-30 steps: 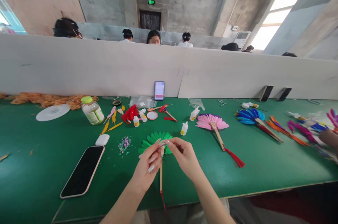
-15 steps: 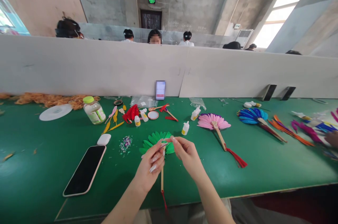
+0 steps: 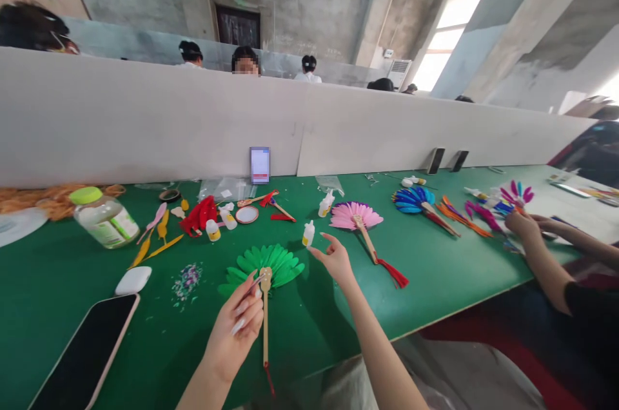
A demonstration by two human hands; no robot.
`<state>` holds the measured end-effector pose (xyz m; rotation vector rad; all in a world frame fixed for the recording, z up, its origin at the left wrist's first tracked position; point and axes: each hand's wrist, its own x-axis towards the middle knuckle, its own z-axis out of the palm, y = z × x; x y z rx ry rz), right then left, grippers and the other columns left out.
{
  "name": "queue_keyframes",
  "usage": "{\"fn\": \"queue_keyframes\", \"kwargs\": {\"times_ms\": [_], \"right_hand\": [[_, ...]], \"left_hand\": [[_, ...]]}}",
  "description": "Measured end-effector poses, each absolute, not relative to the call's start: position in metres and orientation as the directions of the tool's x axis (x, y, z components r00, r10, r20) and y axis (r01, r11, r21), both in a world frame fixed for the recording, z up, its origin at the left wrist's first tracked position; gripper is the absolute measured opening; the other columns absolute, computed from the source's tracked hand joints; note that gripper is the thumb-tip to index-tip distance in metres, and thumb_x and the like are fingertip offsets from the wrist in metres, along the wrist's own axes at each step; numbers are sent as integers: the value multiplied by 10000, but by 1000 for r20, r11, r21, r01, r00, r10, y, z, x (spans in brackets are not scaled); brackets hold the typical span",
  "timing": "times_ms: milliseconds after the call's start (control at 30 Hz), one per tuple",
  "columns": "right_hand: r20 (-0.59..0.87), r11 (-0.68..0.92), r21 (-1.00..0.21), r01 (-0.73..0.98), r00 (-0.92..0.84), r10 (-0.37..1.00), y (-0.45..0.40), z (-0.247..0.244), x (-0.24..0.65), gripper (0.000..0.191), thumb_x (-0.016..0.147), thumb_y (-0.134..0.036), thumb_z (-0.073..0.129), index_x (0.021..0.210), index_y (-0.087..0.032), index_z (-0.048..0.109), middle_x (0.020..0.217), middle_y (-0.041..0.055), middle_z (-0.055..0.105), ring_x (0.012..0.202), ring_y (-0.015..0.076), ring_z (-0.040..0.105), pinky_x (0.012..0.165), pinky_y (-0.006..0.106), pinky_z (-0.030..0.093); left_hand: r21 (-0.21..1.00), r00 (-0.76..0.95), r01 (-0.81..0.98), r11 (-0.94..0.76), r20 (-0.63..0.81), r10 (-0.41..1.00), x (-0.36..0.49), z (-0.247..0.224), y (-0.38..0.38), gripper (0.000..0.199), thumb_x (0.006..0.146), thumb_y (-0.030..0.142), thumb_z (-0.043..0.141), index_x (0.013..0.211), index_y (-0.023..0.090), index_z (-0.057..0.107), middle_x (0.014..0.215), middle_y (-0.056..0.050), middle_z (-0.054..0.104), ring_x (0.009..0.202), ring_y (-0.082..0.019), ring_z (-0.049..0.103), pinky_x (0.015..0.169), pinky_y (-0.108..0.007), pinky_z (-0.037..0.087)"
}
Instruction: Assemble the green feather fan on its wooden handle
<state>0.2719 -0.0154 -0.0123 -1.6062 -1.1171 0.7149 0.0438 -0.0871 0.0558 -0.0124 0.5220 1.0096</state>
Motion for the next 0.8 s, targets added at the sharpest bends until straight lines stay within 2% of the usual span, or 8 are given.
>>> {"fn": "queue_keyframes", "kwargs": {"times_ms": [100, 167, 267, 333, 467, 600, 700, 800], "right_hand": [[84, -116, -842, 527, 340, 937, 4, -23, 271, 728, 546, -508, 709, 1135, -109, 557, 565, -53, 401, 506, 113, 392, 468, 222, 276], [95, -122, -783, 610, 311, 946, 14, -26, 267, 669, 572, -508, 696, 1111, -133, 568, 588, -33, 446, 531, 131, 424, 481, 225, 278], [142, -84, -754, 651, 286, 948, 24, -28, 262, 409, 629, -483, 658, 877, -161, 618, 593, -8, 476, 537, 138, 430, 489, 229, 252], [166, -51, -766, 640, 273, 948, 26, -27, 258, 314, 686, -480, 599, 725, -170, 576, 571, -7, 456, 520, 134, 408, 489, 235, 227], [179, 22, -826, 564, 225, 958, 22, -18, 254, 333, 790, -497, 444, 666, -190, 475, 548, -18, 431, 497, 129, 385, 490, 239, 228], [149, 81, -899, 430, 127, 981, 18, 3, 249, 424, 841, -548, 308, 677, -187, 457, 541, -22, 426, 479, 113, 384, 462, 227, 270], [107, 98, -949, 298, 11, 994, 16, 25, 245, 457, 822, -586, 339, 738, -164, 492, 497, -50, 376, 410, 82, 337, 403, 208, 263], [63, 69, -996, 65, -78, 995, 12, 45, 241, 430, 769, -560, 488, 908, -154, 514, 502, -72, 375, 387, 56, 286, 367, 185, 208]], "left_hand": [[207, 438, -807, 554, -421, 795, 47, 54, -84, 367, 943, 219, 276, 635, 110, 444, 417, 84, 303, 276, 2, 308, 292, -150, 231], [198, 453, -805, 559, -403, 795, 49, 53, -82, 359, 943, 218, 279, 638, 116, 437, 423, 82, 319, 279, 2, 319, 292, -153, 234], [189, 472, -806, 560, -365, 802, 50, 52, -79, 345, 941, 217, 283, 642, 124, 427, 428, 82, 330, 279, 1, 325, 293, -156, 239], [181, 472, -810, 558, -364, 803, 50, 52, -77, 342, 943, 216, 279, 644, 127, 419, 429, 83, 333, 279, 1, 326, 295, -154, 245], [174, 448, -818, 548, -403, 798, 49, 50, -70, 343, 947, 216, 263, 650, 130, 412, 423, 86, 324, 281, -1, 327, 296, -150, 253], [182, 455, -817, 547, -379, 806, 49, 49, -60, 341, 944, 208, 277, 647, 121, 422, 423, 84, 324, 285, 2, 327, 297, -148, 256], [194, 451, -817, 543, -372, 811, 51, 51, -53, 359, 945, 210, 269, 642, 112, 434, 423, 78, 336, 287, 1, 331, 294, -148, 256], [202, 438, -823, 531, -371, 819, 52, 55, -45, 377, 948, 208, 256, 632, 110, 437, 406, 80, 327, 276, 2, 319, 287, -145, 248]]}}
